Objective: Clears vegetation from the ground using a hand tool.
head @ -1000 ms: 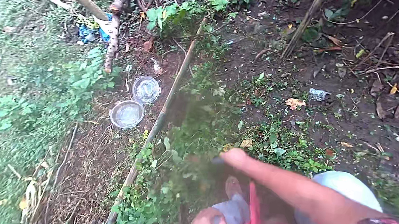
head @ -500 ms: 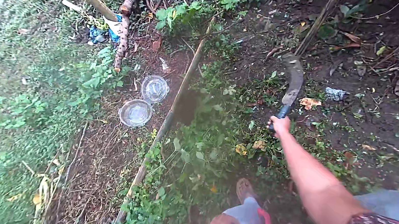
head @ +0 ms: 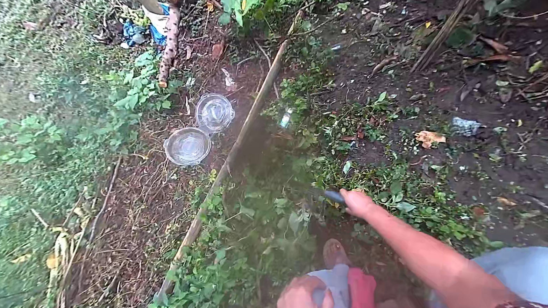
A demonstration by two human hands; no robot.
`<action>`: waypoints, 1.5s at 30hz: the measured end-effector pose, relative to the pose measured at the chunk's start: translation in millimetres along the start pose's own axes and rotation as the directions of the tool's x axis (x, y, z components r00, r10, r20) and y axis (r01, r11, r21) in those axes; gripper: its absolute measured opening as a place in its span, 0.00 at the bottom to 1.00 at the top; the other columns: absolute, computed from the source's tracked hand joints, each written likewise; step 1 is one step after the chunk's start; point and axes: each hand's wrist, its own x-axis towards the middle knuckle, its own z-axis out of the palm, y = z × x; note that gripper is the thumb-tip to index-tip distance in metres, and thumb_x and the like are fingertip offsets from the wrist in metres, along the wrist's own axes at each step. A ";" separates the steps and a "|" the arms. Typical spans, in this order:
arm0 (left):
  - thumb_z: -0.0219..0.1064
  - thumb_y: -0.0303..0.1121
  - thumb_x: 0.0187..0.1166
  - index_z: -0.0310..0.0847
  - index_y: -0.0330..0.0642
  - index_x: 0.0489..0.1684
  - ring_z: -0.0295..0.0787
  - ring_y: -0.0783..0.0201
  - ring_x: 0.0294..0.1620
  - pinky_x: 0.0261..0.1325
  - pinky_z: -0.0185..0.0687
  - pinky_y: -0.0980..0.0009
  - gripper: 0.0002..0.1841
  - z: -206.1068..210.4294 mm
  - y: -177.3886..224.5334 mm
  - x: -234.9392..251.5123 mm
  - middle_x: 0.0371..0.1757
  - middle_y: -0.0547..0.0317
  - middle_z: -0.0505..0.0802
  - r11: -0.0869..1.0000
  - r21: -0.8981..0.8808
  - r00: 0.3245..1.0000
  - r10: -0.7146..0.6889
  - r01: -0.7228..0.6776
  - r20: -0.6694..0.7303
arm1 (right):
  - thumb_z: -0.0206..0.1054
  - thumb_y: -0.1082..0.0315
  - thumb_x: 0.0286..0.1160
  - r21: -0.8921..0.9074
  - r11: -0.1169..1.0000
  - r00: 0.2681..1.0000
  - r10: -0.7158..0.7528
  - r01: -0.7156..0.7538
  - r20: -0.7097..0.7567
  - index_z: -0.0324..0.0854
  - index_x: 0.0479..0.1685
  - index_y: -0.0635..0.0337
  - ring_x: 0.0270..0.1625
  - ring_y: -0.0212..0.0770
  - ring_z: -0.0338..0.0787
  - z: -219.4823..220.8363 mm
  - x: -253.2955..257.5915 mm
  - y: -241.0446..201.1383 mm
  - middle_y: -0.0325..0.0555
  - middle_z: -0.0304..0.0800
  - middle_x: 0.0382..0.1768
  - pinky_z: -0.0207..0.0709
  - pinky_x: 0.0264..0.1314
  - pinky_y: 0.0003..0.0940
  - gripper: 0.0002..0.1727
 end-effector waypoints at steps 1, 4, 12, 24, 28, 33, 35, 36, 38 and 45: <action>0.58 0.50 0.78 0.96 0.53 0.47 0.92 0.54 0.63 0.61 0.84 0.47 0.20 -0.5 0.8 -0.8 0.56 0.60 0.97 1.000 0.008 1.000 -0.004 0.004 0.004 | 0.71 0.69 0.75 0.067 0.997 0.998 0.040 -0.037 -0.051 0.67 0.83 0.66 0.74 0.74 0.81 -4.5 -8.9 24.5 0.74 0.82 0.69 0.72 0.73 0.73 0.34; 0.57 0.51 0.78 0.95 0.54 0.49 0.92 0.54 0.64 0.62 0.84 0.47 0.20 0.5 3.6 -5.5 0.57 0.60 0.97 1.000 0.022 1.000 -0.021 0.021 0.019 | 0.72 0.68 0.76 0.391 0.908 0.950 0.242 -0.151 -0.195 0.67 0.82 0.69 0.67 0.68 0.88 -10.9 -39.1 86.3 0.73 0.84 0.66 0.78 0.71 0.67 0.35; 0.55 0.52 0.79 0.95 0.56 0.50 0.91 0.55 0.64 0.62 0.83 0.46 0.21 -1.5 13.4 -12.3 0.59 0.61 0.96 0.997 0.050 0.997 -0.069 0.067 0.035 | 0.65 0.71 0.80 0.994 0.094 0.831 0.556 -0.059 -0.003 0.67 0.73 0.75 0.37 0.48 0.91 86.7 -23.1 29.3 0.59 0.88 0.43 0.87 0.45 0.45 0.26; 0.53 0.50 0.84 0.94 0.55 0.52 0.91 0.51 0.63 0.63 0.81 0.42 0.21 -7.0 8.1 -21.7 0.56 0.56 0.96 0.987 0.023 0.987 -0.161 0.161 -0.005 | 0.62 0.77 0.81 -0.170 0.944 0.959 -0.282 0.284 0.037 0.71 0.79 0.65 0.71 0.72 0.84 25.0 -91.2 -74.3 0.71 0.85 0.66 0.73 0.74 0.70 0.26; 0.53 0.52 0.85 0.93 0.56 0.55 0.91 0.51 0.64 0.66 0.81 0.43 0.22 -5.2 11.7 -22.4 0.58 0.56 0.96 0.986 0.033 0.986 -0.165 0.165 -0.008 | 0.71 0.69 0.75 -0.034 0.999 0.997 -0.004 0.001 -0.080 0.72 0.79 0.67 0.74 0.72 0.81 2.1 -110.5 -3.0 0.72 0.82 0.71 0.73 0.73 0.73 0.31; 0.53 0.52 0.85 0.93 0.55 0.56 0.91 0.50 0.65 0.66 0.81 0.42 0.22 2.1 14.3 -21.6 0.58 0.53 0.96 0.989 0.063 0.990 -0.133 0.136 -0.050 | 0.73 0.62 0.77 0.526 0.823 0.918 0.353 -0.214 -0.180 0.70 0.80 0.69 0.64 0.62 0.91 8.0 -151.4 105.4 0.69 0.85 0.66 0.82 0.69 0.61 0.34; 0.52 0.52 0.86 0.92 0.54 0.56 0.90 0.50 0.65 0.66 0.80 0.42 0.22 4.0 13.4 -22.1 0.58 0.52 0.96 0.990 0.072 0.991 -0.120 0.124 -0.057 | 0.71 0.64 0.80 0.767 0.618 0.859 0.475 -0.174 -0.189 0.68 0.80 0.68 0.54 0.58 0.94 19.1 -163.3 135.7 0.67 0.87 0.61 0.86 0.61 0.55 0.32; 0.52 0.51 0.86 0.92 0.53 0.57 0.90 0.49 0.65 0.67 0.80 0.42 0.22 4.6 12.6 -23.0 0.58 0.51 0.95 0.991 0.068 0.992 -0.115 0.119 -0.058 | 0.69 0.65 0.82 0.855 0.502 0.826 0.532 -0.130 -0.186 0.68 0.80 0.69 0.50 0.55 0.94 23.8 -169.5 145.3 0.67 0.87 0.59 0.87 0.58 0.52 0.30; 0.51 0.51 0.87 0.91 0.54 0.59 0.89 0.49 0.67 0.68 0.79 0.42 0.23 6.2 9.2 -24.6 0.61 0.52 0.95 0.990 0.068 0.991 -0.123 0.127 -0.053 | 0.66 0.69 0.83 0.966 0.260 0.762 0.626 -0.002 -0.167 0.68 0.78 0.71 0.42 0.49 0.93 30.1 -180.3 156.7 0.63 0.86 0.54 0.88 0.50 0.45 0.27; 0.54 0.51 0.87 0.91 0.54 0.60 0.88 0.46 0.69 0.70 0.77 0.37 0.21 14.7 -16.8 -31.8 0.62 0.50 0.94 0.986 0.034 0.979 -0.159 0.164 -0.131 | 0.63 0.68 0.86 0.954 -0.119 0.546 0.836 0.275 -0.053 0.64 0.81 0.69 0.44 0.42 0.89 42.4 -210.7 183.4 0.57 0.83 0.55 0.85 0.50 0.37 0.27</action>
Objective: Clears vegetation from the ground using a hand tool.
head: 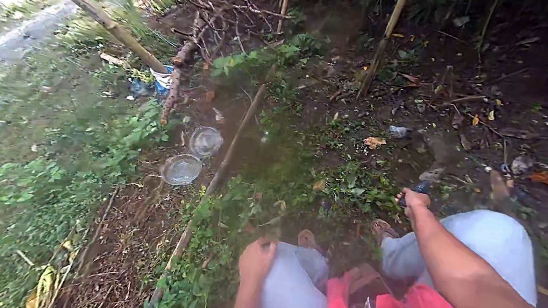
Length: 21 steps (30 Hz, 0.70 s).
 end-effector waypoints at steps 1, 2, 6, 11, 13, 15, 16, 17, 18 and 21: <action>0.54 0.51 0.87 0.91 0.54 0.60 0.88 0.45 0.68 0.70 0.77 0.36 0.21 1.0 -2.8 -0.5 0.62 0.49 0.94 1.000 -0.005 1.000 -0.005 0.005 -0.006 | 0.62 0.66 0.87 0.023 0.999 0.998 0.023 -0.021 -0.054 0.65 0.80 0.69 0.45 0.43 0.90 2.0 -0.4 15.9 0.57 0.84 0.55 0.85 0.51 0.39 0.27; 0.55 0.50 0.87 0.92 0.53 0.59 0.89 0.44 0.68 0.69 0.77 0.35 0.21 1.5 -5.6 -0.6 0.61 0.48 0.95 1.000 -0.010 1.000 -0.006 0.006 -0.017 | 0.62 0.63 0.88 0.041 0.998 0.994 0.058 -0.055 -0.089 0.66 0.79 0.69 0.46 0.46 0.91 8.8 -5.5 36.5 0.58 0.86 0.55 0.85 0.52 0.42 0.27; 0.54 0.50 0.86 0.93 0.52 0.57 0.89 0.43 0.67 0.68 0.77 0.34 0.22 2.6 -15.0 1.7 0.59 0.47 0.95 1.000 0.002 0.999 -0.011 0.011 -0.046 | 0.65 0.67 0.83 -0.271 0.932 0.939 0.294 -0.239 0.181 0.69 0.75 0.73 0.47 0.49 0.90 47.6 -67.1 147.7 0.62 0.86 0.54 0.85 0.53 0.46 0.26; 0.53 0.48 0.88 0.93 0.53 0.56 0.89 0.42 0.67 0.68 0.75 0.34 0.20 5.9 -25.5 4.0 0.60 0.48 0.95 0.999 0.013 0.999 -0.038 0.038 -0.038 | 0.70 0.65 0.79 -0.856 0.378 0.680 0.526 0.351 0.511 0.72 0.72 0.70 0.46 0.43 0.92 58.1 -80.9 136.5 0.56 0.89 0.52 0.85 0.55 0.40 0.27; 0.53 0.47 0.89 0.93 0.54 0.57 0.88 0.42 0.68 0.68 0.76 0.34 0.20 6.9 -32.5 3.3 0.60 0.48 0.95 0.998 0.014 0.998 -0.058 0.058 -0.039 | 0.72 0.64 0.78 -0.815 0.215 0.678 0.463 0.539 0.571 0.71 0.75 0.70 0.49 0.48 0.93 50.3 -79.4 99.7 0.59 0.89 0.56 0.86 0.57 0.46 0.30; 0.52 0.47 0.89 0.93 0.54 0.56 0.89 0.42 0.67 0.68 0.76 0.34 0.20 7.8 -37.7 2.7 0.60 0.47 0.95 0.997 0.005 0.996 -0.071 0.072 -0.055 | 0.74 0.64 0.75 -0.790 0.141 0.716 0.351 0.597 0.603 0.73 0.75 0.70 0.54 0.58 0.93 37.9 -73.0 59.6 0.66 0.88 0.59 0.85 0.61 0.56 0.31; 0.52 0.47 0.89 0.93 0.53 0.56 0.89 0.42 0.67 0.67 0.76 0.33 0.20 8.7 -40.3 1.4 0.59 0.46 0.95 0.997 -0.007 0.995 -0.071 0.070 -0.064 | 0.74 0.64 0.74 -0.794 0.151 0.740 0.294 0.589 0.605 0.74 0.74 0.70 0.55 0.59 0.93 29.8 -65.2 42.7 0.66 0.88 0.59 0.84 0.62 0.58 0.30; 0.52 0.47 0.89 0.93 0.53 0.56 0.89 0.41 0.67 0.68 0.76 0.33 0.20 9.9 -43.0 0.2 0.59 0.46 0.95 0.998 -0.016 0.995 -0.066 0.065 -0.070 | 0.74 0.64 0.75 -0.803 0.201 0.768 0.238 0.561 0.595 0.74 0.73 0.69 0.55 0.59 0.92 21.0 -54.9 28.5 0.66 0.88 0.58 0.83 0.63 0.58 0.29; 0.52 0.46 0.89 0.93 0.52 0.55 0.89 0.41 0.67 0.67 0.76 0.33 0.21 11.1 -45.0 -1.0 0.59 0.46 0.95 0.998 -0.023 0.995 -0.061 0.059 -0.077 | 0.72 0.64 0.77 -0.813 0.288 0.804 0.186 0.506 0.565 0.74 0.74 0.69 0.55 0.58 0.92 12.3 -43.5 16.7 0.66 0.88 0.58 0.82 0.64 0.57 0.28; 0.51 0.46 0.88 0.94 0.51 0.54 0.89 0.39 0.66 0.66 0.74 0.31 0.21 12.5 -48.2 -5.8 0.59 0.46 0.95 0.998 -0.046 0.995 -0.044 0.040 -0.087 | 0.68 0.65 0.84 -0.650 0.720 0.923 0.036 0.242 0.384 0.71 0.74 0.69 0.41 0.44 0.90 -5.0 -4.0 6.8 0.57 0.88 0.48 0.85 0.50 0.41 0.25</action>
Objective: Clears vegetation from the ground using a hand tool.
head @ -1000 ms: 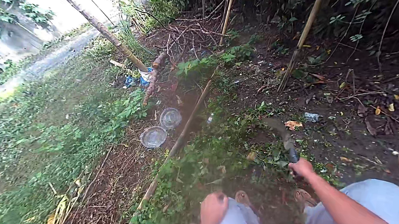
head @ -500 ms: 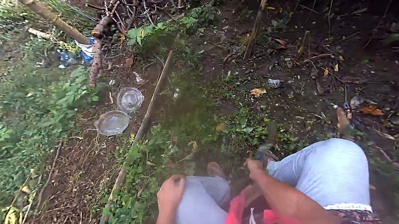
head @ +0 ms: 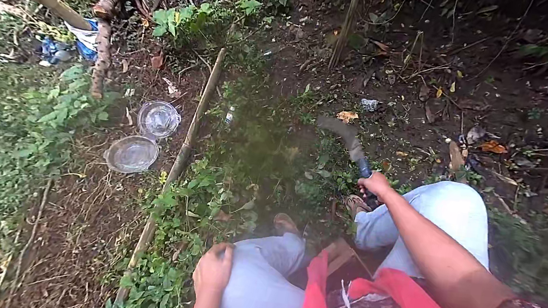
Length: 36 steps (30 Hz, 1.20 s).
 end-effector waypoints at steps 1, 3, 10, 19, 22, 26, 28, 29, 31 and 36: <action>0.51 0.46 0.87 0.94 0.51 0.53 0.89 0.39 0.66 0.66 0.75 0.30 0.22 -0.1 -1.1 -0.1 0.59 0.45 0.95 1.000 -0.004 1.000 0.006 -0.006 -0.007 | 0.66 0.65 0.85 0.196 0.981 0.995 0.036 -0.017 -0.093 0.70 0.75 0.69 0.37 0.42 0.89 -4.2 8.4 1.5 0.55 0.87 0.45 0.85 0.45 0.39 0.25; 0.51 0.47 0.87 0.94 0.51 0.52 0.89 0.39 0.66 0.64 0.75 0.30 0.22 0.3 -3.5 1.0 0.58 0.46 0.96 1.000 -0.004 1.000 0.013 -0.013 -0.014 | 0.67 0.64 0.85 0.537 0.843 0.960 0.140 0.012 -0.243 0.68 0.77 0.68 0.37 0.43 0.88 -3.9 28.0 5.8 0.57 0.85 0.47 0.85 0.44 0.41 0.27; 0.51 0.47 0.87 0.94 0.52 0.53 0.89 0.40 0.66 0.65 0.75 0.32 0.22 -2.8 11.6 7.9 0.59 0.46 0.95 0.999 0.041 1.000 -0.002 0.001 0.021 | 0.66 0.71 0.80 0.044 0.976 0.963 0.205 -0.215 0.173 0.72 0.71 0.77 0.46 0.47 0.90 129.9 9.5 31.0 0.62 0.87 0.53 0.85 0.55 0.41 0.24; 0.51 0.46 0.88 0.94 0.54 0.52 0.89 0.40 0.67 0.66 0.74 0.32 0.21 -4.0 11.2 11.8 0.59 0.48 0.95 1.000 0.020 0.999 -0.014 0.014 0.038 | 0.75 0.64 0.73 -0.614 0.745 0.904 0.033 0.262 0.426 0.76 0.73 0.67 0.52 0.59 0.93 84.5 -13.9 -3.1 0.66 0.88 0.58 0.85 0.59 0.58 0.30; 0.51 0.45 0.87 0.94 0.52 0.51 0.89 0.41 0.66 0.66 0.74 0.32 0.21 -1.1 3.3 10.4 0.58 0.48 0.96 1.000 -0.003 1.000 0.000 0.000 0.016 | 0.72 0.65 0.78 -0.492 0.862 0.966 0.011 0.121 0.257 0.77 0.71 0.68 0.48 0.53 0.91 10.1 16.9 -0.9 0.62 0.89 0.53 0.83 0.59 0.53 0.25; 0.52 0.45 0.86 0.95 0.53 0.50 0.90 0.41 0.65 0.64 0.75 0.32 0.20 -3.6 1.1 9.7 0.57 0.49 0.96 1.000 -0.009 1.000 0.009 -0.009 0.009 | 0.65 0.68 0.85 0.250 0.965 0.994 0.091 -0.074 -0.056 0.68 0.75 0.68 0.32 0.38 0.86 -12.9 47.8 5.3 0.52 0.83 0.41 0.83 0.39 0.33 0.24; 0.53 0.46 0.86 0.95 0.53 0.50 0.90 0.41 0.65 0.64 0.75 0.32 0.20 -4.8 3.1 10.1 0.57 0.49 0.96 1.000 -0.007 1.000 0.006 -0.006 0.014 | 0.64 0.70 0.85 0.596 0.802 0.969 0.175 -0.037 -0.176 0.66 0.76 0.67 0.33 0.40 0.86 15.8 51.2 -8.4 0.53 0.81 0.43 0.84 0.39 0.36 0.24; 0.53 0.46 0.86 0.95 0.53 0.50 0.90 0.41 0.64 0.64 0.75 0.32 0.20 -5.7 4.9 10.4 0.56 0.49 0.96 1.000 -0.004 1.000 0.004 -0.004 0.018 | 0.63 0.71 0.84 0.703 0.711 0.957 0.211 -0.011 -0.200 0.66 0.75 0.67 0.33 0.42 0.86 39.9 50.9 -15.9 0.54 0.81 0.42 0.84 0.38 0.38 0.24; 0.53 0.46 0.87 0.95 0.54 0.51 0.90 0.42 0.64 0.64 0.76 0.33 0.20 -7.7 10.3 12.7 0.57 0.49 0.96 1.000 0.006 0.999 -0.002 0.002 0.043 | 0.62 0.71 0.84 0.754 0.655 0.958 0.244 -0.050 -0.149 0.67 0.73 0.68 0.31 0.43 0.86 99.6 43.6 -25.7 0.54 0.83 0.40 0.84 0.37 0.39 0.22; 0.52 0.47 0.87 0.94 0.55 0.52 0.90 0.43 0.64 0.65 0.77 0.35 0.20 -12.4 26.8 21.9 0.55 0.50 0.96 0.999 0.046 0.997 -0.007 0.003 0.082 | 0.70 0.67 0.78 -0.556 0.817 0.869 0.155 0.154 0.469 0.77 0.67 0.74 0.52 0.49 0.91 174.9 -2.4 -40.2 0.60 0.89 0.56 0.83 0.59 0.47 0.24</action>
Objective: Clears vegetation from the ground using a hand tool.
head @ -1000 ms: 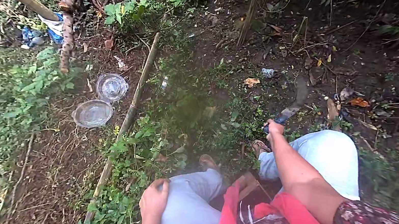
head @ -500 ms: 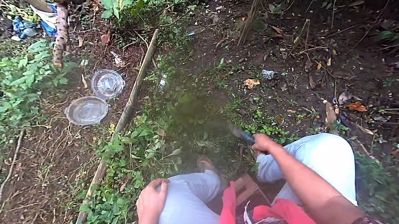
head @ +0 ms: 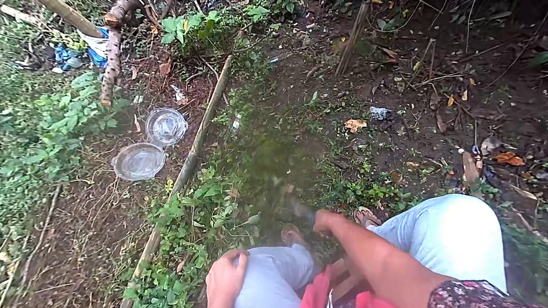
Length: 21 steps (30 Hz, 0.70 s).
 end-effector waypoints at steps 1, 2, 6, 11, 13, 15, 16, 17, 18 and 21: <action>0.52 0.47 0.87 0.94 0.55 0.51 0.91 0.44 0.64 0.64 0.78 0.36 0.20 -1.1 2.7 1.8 0.55 0.50 0.97 1.000 0.007 1.000 0.003 -0.003 0.000 | 0.72 0.66 0.76 -0.215 0.973 0.996 -0.070 0.079 0.051 0.78 0.67 0.74 0.56 0.55 0.92 3.9 -12.0 -12.0 0.64 0.88 0.58 0.83 0.61 0.54 0.25; 0.52 0.47 0.87 0.94 0.55 0.52 0.91 0.45 0.64 0.65 0.78 0.36 0.20 -2.0 4.7 1.8 0.56 0.50 0.96 1.000 0.012 1.000 0.001 -0.001 0.009 | 0.73 0.65 0.76 -0.332 0.932 0.989 -0.127 0.146 0.079 0.77 0.69 0.75 0.59 0.60 0.91 8.5 -24.4 -19.2 0.68 0.86 0.61 0.82 0.62 0.59 0.27; 0.52 0.48 0.88 0.94 0.55 0.53 0.90 0.44 0.65 0.66 0.78 0.35 0.20 -3.7 6.0 4.5 0.56 0.49 0.96 1.000 0.013 1.000 0.012 -0.012 0.017 | 0.73 0.65 0.76 -0.342 0.928 0.988 -0.155 0.150 0.013 0.74 0.71 0.77 0.68 0.63 0.87 5.6 -57.9 -7.9 0.70 0.83 0.68 0.79 0.70 0.61 0.29; 0.53 0.48 0.88 0.93 0.51 0.55 0.88 0.40 0.67 0.68 0.76 0.33 0.21 -3.1 18.3 0.6 0.58 0.44 0.95 0.998 0.028 0.998 0.053 -0.052 -0.022 | 0.67 0.60 0.83 0.024 1.000 0.996 -0.003 0.005 -0.087 0.78 0.64 0.73 0.51 0.47 0.93 -19.7 -110.4 54.9 0.58 0.90 0.54 0.83 0.60 0.46 0.23; 0.53 0.48 0.88 0.92 0.51 0.58 0.87 0.40 0.70 0.70 0.75 0.33 0.21 -1.7 25.2 -1.2 0.61 0.44 0.94 0.999 0.026 0.997 0.048 -0.047 -0.057 | 0.65 0.57 0.86 0.181 0.983 0.992 0.033 -0.010 -0.124 0.77 0.67 0.73 0.53 0.46 0.93 -22.0 -125.6 76.0 0.58 0.90 0.56 0.83 0.63 0.44 0.25; 0.54 0.46 0.89 0.92 0.50 0.59 0.86 0.41 0.70 0.71 0.74 0.33 0.20 0.8 32.0 -4.8 0.63 0.44 0.93 1.000 -0.006 0.994 0.030 -0.031 -0.110 | 0.63 0.56 0.87 0.298 0.955 0.986 0.057 -0.007 -0.159 0.76 0.70 0.72 0.57 0.47 0.93 -22.7 -134.0 89.8 0.59 0.89 0.60 0.83 0.66 0.45 0.27; 0.55 0.46 0.89 0.91 0.49 0.59 0.86 0.41 0.71 0.71 0.74 0.33 0.19 2.1 34.7 -7.6 0.63 0.44 0.93 0.999 -0.028 0.990 0.011 -0.015 -0.141 | 0.63 0.56 0.87 0.340 0.941 0.982 0.067 -0.003 -0.175 0.76 0.70 0.71 0.57 0.47 0.93 -22.6 -133.4 95.3 0.58 0.90 0.59 0.83 0.65 0.44 0.26; 0.56 0.45 0.89 0.91 0.49 0.60 0.86 0.41 0.71 0.72 0.74 0.34 0.19 3.6 37.9 -11.2 0.63 0.44 0.93 0.998 -0.062 0.985 -0.014 0.004 -0.171 | 0.63 0.56 0.87 0.366 0.931 0.980 0.075 -0.002 -0.186 0.77 0.70 0.70 0.56 0.46 0.94 -23.8 -131.7 101.2 0.57 0.90 0.59 0.84 0.64 0.44 0.25; 0.56 0.44 0.89 0.91 0.48 0.59 0.86 0.40 0.71 0.72 0.73 0.34 0.18 6.1 39.9 -15.3 0.63 0.43 0.93 0.994 -0.108 0.977 -0.044 0.022 -0.207 | 0.63 0.56 0.87 0.372 0.928 0.977 0.085 -0.007 -0.195 0.77 0.69 0.70 0.56 0.46 0.94 -25.5 -129.5 107.9 0.57 0.91 0.59 0.84 0.64 0.44 0.25; 0.54 0.43 0.91 0.90 0.45 0.61 0.84 0.37 0.72 0.74 0.70 0.32 0.19 13.9 38.3 -28.7 0.64 0.39 0.92 0.966 -0.249 0.949 -0.137 0.066 -0.283 | 0.62 0.57 0.87 0.290 0.956 0.975 0.097 -0.036 -0.200 0.78 0.70 0.71 0.63 0.49 0.91 -28.2 -127.1 127.8 0.60 0.87 0.64 0.81 0.69 0.47 0.26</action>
